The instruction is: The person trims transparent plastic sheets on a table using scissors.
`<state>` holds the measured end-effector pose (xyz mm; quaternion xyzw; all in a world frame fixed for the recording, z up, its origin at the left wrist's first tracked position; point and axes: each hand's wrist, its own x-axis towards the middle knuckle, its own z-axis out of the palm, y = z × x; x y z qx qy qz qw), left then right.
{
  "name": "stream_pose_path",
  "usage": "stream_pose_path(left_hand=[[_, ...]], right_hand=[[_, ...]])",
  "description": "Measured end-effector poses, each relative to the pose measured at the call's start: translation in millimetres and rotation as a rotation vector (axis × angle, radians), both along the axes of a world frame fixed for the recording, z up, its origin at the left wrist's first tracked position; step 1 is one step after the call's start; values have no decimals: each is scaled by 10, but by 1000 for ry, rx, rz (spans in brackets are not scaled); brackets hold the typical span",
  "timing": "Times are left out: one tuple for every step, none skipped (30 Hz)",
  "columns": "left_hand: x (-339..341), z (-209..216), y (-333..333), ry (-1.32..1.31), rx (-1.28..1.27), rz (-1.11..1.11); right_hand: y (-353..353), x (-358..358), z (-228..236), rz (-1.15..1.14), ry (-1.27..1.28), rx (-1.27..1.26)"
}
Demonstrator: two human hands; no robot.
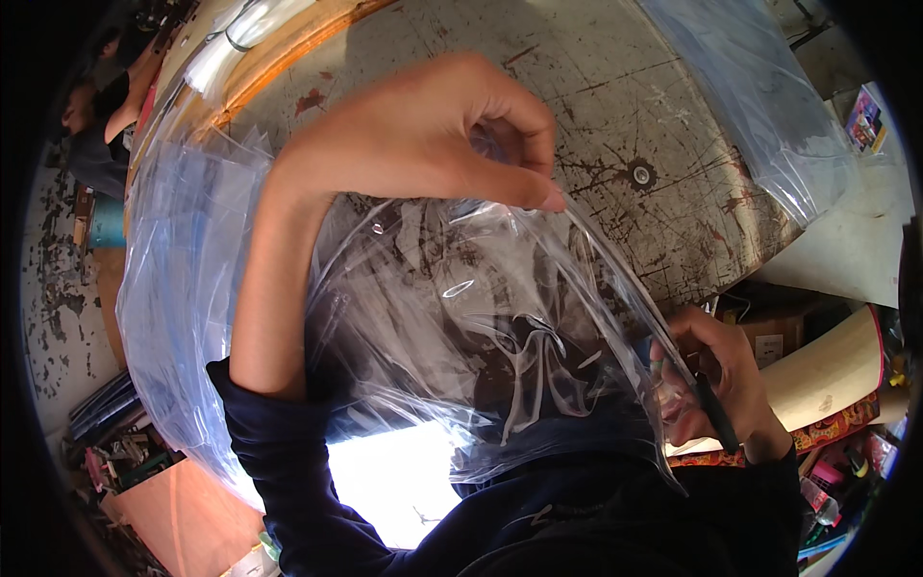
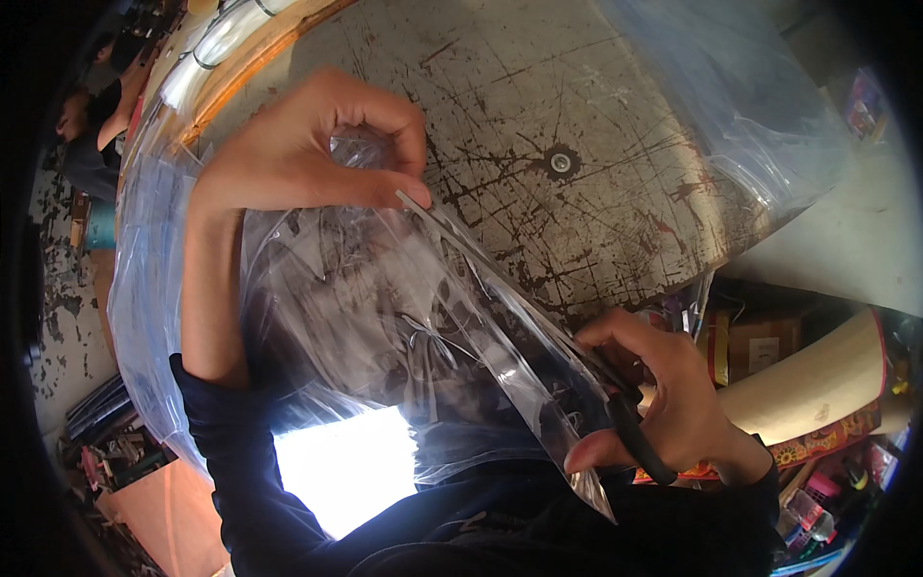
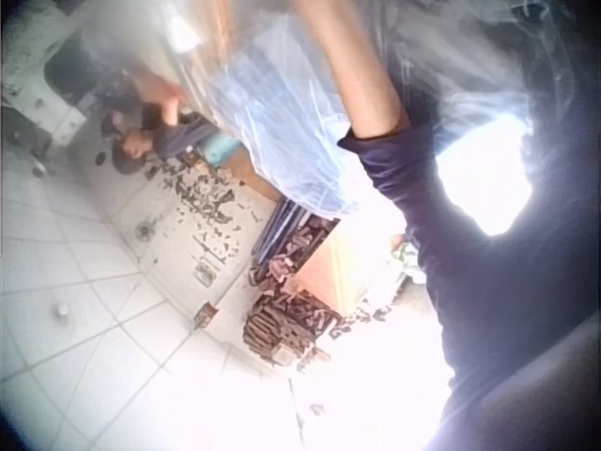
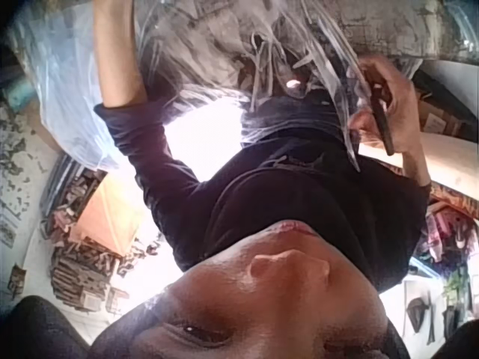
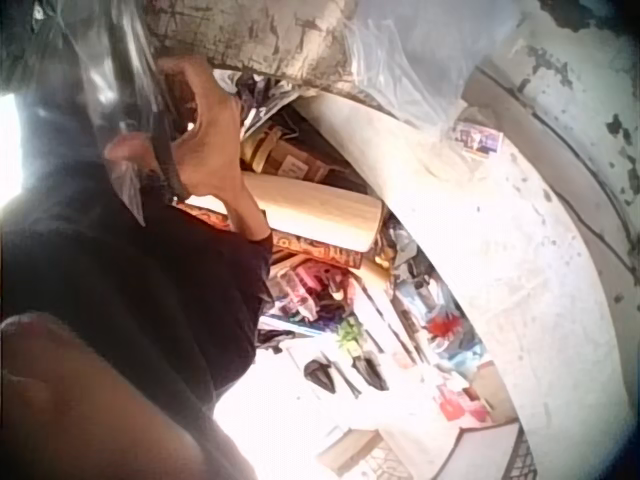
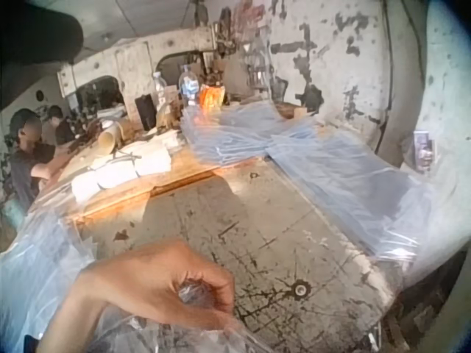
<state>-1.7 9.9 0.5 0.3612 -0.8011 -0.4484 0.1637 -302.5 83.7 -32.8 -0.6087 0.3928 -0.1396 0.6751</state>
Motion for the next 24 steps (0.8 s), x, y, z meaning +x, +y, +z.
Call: stream_pose_path(left_hand=[[-8,-5,-1,13,3,-3],[-7,-7,-7,14,2,-5],[-5,-9,-15,11,14,-10],[0,-7,-17,6,26,-12],[2,-6,-19,5,27,-11],[4,-6,-23,5,21,-18],[8,-16,-26,7,16,-24],[11,-23,-29,9,18,-24],[14,-26,-31,9,24,-25],[14,-24,-31,9,29,-26],[12,-22,-28,11,30,-26],[11,-19,-25,12,45,-13],[10,-8,-21,13,60,0],[11,4,-20,13,59,1],[12,15,-20,-6,39,-1],[17,18,-22,-23,19,-3],[35,-7,-32,-23,18,-2],[62,-51,-46,-22,-118,-27],[72,-64,-54,-20,-255,-52],[74,-66,-47,-20,-256,-52],[64,-58,-31,-25,-201,-28],[54,-46,-19,-33,-145,-5],[47,-31,-14,-35,-145,-4],[40,-13,-12,-30,-113,-19]], right_hand=[[-7,1,-4,-2,2,-1],[-19,4,-7,13,3,-16],[-26,6,-8,27,5,-31],[-27,13,-7,28,5,-31],[-26,25,-5,27,-14,-53],[-25,33,-4,27,-32,-75],[-31,37,9,28,-31,-73],[-41,38,36,42,-5,-79],[-47,39,49,57,21,-84],[-40,34,51,57,22,-83],[-29,25,52,39,30,-52],[-20,16,52,22,38,-20],[-17,8,48,23,39,-21],[-14,0,38,18,23,-30],[-13,-2,32,13,6,-40],[-14,3,28,14,7,-41],[-15,11,26,3,-10,-29],[-15,18,25,-9,-26,-18],[-17,24,33,-8,-26,-19],[-19,30,44,-14,-30,-2],[-20,33,51,-21,-34,16],[-19,30,40,-20,-36,15],[-18,23,18,-6,-34,-6],[-17,20,4,8,-33,-28]])
